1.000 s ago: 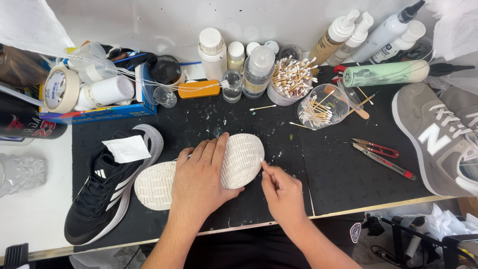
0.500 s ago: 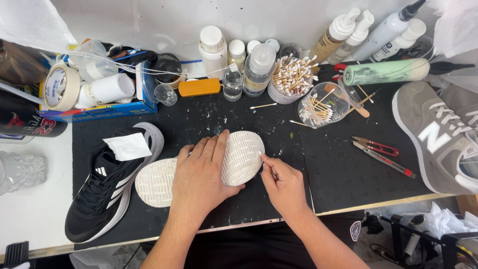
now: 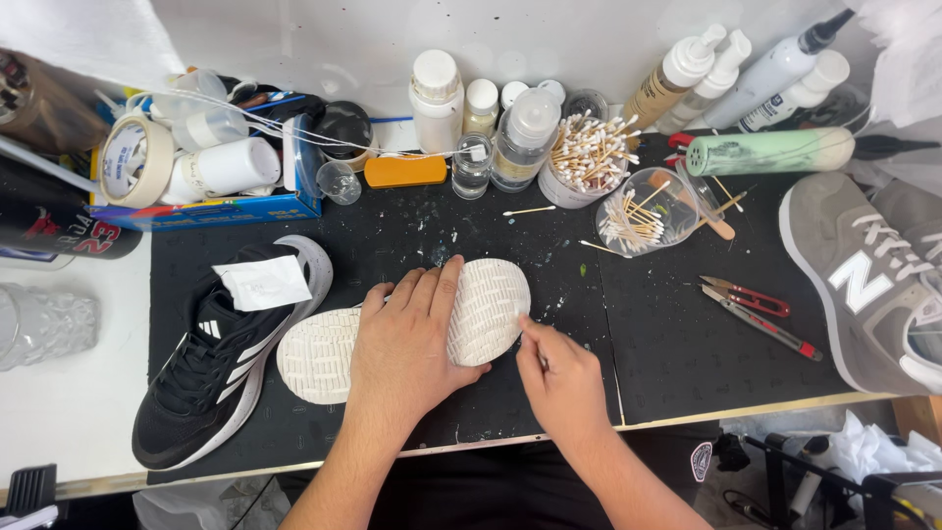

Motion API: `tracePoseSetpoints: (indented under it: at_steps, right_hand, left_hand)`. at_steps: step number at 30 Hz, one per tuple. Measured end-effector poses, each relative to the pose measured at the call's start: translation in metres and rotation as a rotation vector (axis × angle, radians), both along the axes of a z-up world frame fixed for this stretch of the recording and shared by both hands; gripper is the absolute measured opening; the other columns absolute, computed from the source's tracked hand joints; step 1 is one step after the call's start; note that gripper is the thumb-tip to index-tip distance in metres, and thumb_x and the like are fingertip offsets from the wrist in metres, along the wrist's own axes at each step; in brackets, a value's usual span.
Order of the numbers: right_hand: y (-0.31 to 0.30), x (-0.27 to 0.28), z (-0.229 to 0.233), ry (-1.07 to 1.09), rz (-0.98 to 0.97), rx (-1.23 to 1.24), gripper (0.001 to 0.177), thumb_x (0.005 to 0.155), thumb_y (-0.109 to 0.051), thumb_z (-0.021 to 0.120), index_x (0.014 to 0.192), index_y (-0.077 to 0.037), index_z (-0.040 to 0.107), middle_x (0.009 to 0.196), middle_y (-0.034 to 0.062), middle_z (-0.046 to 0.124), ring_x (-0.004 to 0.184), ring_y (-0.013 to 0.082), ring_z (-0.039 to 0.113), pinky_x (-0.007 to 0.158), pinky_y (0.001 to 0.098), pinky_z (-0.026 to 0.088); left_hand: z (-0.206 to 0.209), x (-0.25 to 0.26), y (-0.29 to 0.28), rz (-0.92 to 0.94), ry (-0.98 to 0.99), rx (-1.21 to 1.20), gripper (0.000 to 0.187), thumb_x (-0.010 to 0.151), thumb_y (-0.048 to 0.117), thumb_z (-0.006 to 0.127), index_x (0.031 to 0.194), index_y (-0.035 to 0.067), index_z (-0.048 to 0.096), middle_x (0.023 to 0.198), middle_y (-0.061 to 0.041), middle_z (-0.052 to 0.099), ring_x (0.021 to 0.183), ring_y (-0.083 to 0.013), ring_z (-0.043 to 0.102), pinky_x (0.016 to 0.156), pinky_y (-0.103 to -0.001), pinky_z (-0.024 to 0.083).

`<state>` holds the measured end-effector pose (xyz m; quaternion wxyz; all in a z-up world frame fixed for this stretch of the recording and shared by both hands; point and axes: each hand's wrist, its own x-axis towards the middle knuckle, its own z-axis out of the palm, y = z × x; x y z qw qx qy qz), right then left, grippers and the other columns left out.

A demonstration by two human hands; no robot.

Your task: The person pours a liquid from a bottle into a small container and then uses a cotton swab to clean the white sole of a black sneaker. The person repeatedly dips the swab into the liquid and scrubs the textured surface of the shoe sole.

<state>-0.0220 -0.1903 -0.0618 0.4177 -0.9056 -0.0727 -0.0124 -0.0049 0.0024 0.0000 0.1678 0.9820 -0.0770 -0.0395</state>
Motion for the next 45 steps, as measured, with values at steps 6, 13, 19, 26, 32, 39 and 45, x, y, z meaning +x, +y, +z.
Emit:
tracePoseSetpoints:
  at_steps: [6, 13, 19, 26, 32, 39, 45]
  right_hand:
    - [-0.002, -0.008, -0.003, -0.079, 0.015, 0.028, 0.027, 0.090, 0.001, 0.068, 0.116, 0.001, 0.072, 0.069, 0.0071, 0.068, 0.052, 0.0070, 0.059, 0.047, 0.0251, 0.047]
    - [-0.006, -0.004, -0.013, -0.103, -0.005, 0.021, 0.027, 0.091, 0.002, 0.068, 0.117, 0.000, 0.074, 0.062, 0.0064, 0.062, 0.048, 0.0073, 0.054, 0.046, 0.0254, 0.044]
    - [-0.010, 0.004, -0.023, -0.059, -0.015, 0.093, 0.024, 0.092, 0.000, 0.067, 0.116, 0.000, 0.074, 0.056, 0.0027, 0.054, 0.047, 0.0048, 0.046, 0.045, 0.0251, 0.040]
    - [-0.013, -0.016, -0.027, 0.048, -0.039, 0.227, 0.024, 0.095, -0.002, 0.065, 0.118, -0.001, 0.075, 0.059, 0.0020, 0.058, 0.051, 0.0033, 0.047, 0.047, 0.0236, 0.040]
    - [-0.011, -0.012, -0.022, -0.052, 0.015, 0.166, 0.026, 0.100, -0.004, 0.061, 0.124, 0.001, 0.069, 0.077, 0.0077, 0.070, 0.058, 0.0072, 0.059, 0.055, 0.0241, 0.049]
    - [-0.011, -0.012, -0.016, 0.048, 0.009, 0.117, 0.029, 0.100, -0.007, 0.059, 0.126, 0.000, 0.069, 0.078, 0.0118, 0.073, 0.057, 0.0130, 0.064, 0.056, 0.0282, 0.053]
    - [-0.009, -0.026, -0.011, -0.019, 0.038, 0.079, 0.029, 0.099, -0.007, 0.060, 0.126, 0.001, 0.068, 0.087, 0.0162, 0.076, 0.069, 0.0179, 0.075, 0.063, 0.0303, 0.059]
  left_hand:
    - [-0.002, -0.001, 0.002, -0.006, -0.020, -0.001, 0.131, 0.044, 0.052, 0.097, 0.152, 0.004, 0.041, 0.135, -0.018, 0.061, 0.126, -0.0340, 0.056, 0.102, -0.049, 0.038]
    - [-0.004, -0.001, 0.002, -0.007, -0.001, 0.001, 0.128, 0.046, 0.053, 0.096, 0.150, 0.004, 0.041, 0.133, -0.017, 0.061, 0.125, -0.0325, 0.056, 0.103, -0.050, 0.038]
    - [-0.003, 0.000, 0.001, -0.002, -0.015, 0.012, 0.128, 0.046, 0.053, 0.096, 0.151, 0.004, 0.042, 0.134, -0.017, 0.061, 0.126, -0.0331, 0.056, 0.102, -0.050, 0.039]
    - [0.001, 0.002, 0.000, -0.008, -0.013, 0.019, 0.128, 0.045, 0.052, 0.096, 0.150, 0.004, 0.042, 0.131, -0.016, 0.063, 0.121, -0.0318, 0.058, 0.100, -0.050, 0.040]
    - [-0.001, 0.005, 0.000, -0.011, 0.008, 0.037, 0.129, 0.044, 0.056, 0.096, 0.149, 0.003, 0.043, 0.131, -0.017, 0.063, 0.126, -0.0334, 0.058, 0.099, -0.049, 0.041]
    - [0.000, 0.004, 0.000, -0.003, 0.010, 0.048, 0.128, 0.045, 0.056, 0.096, 0.150, 0.005, 0.044, 0.132, -0.015, 0.064, 0.121, -0.0293, 0.059, 0.100, -0.047, 0.042]
    - [0.002, 0.004, 0.000, -0.005, -0.007, 0.041, 0.128, 0.044, 0.054, 0.096, 0.150, 0.005, 0.045, 0.131, -0.016, 0.064, 0.122, -0.0305, 0.059, 0.100, -0.047, 0.041]
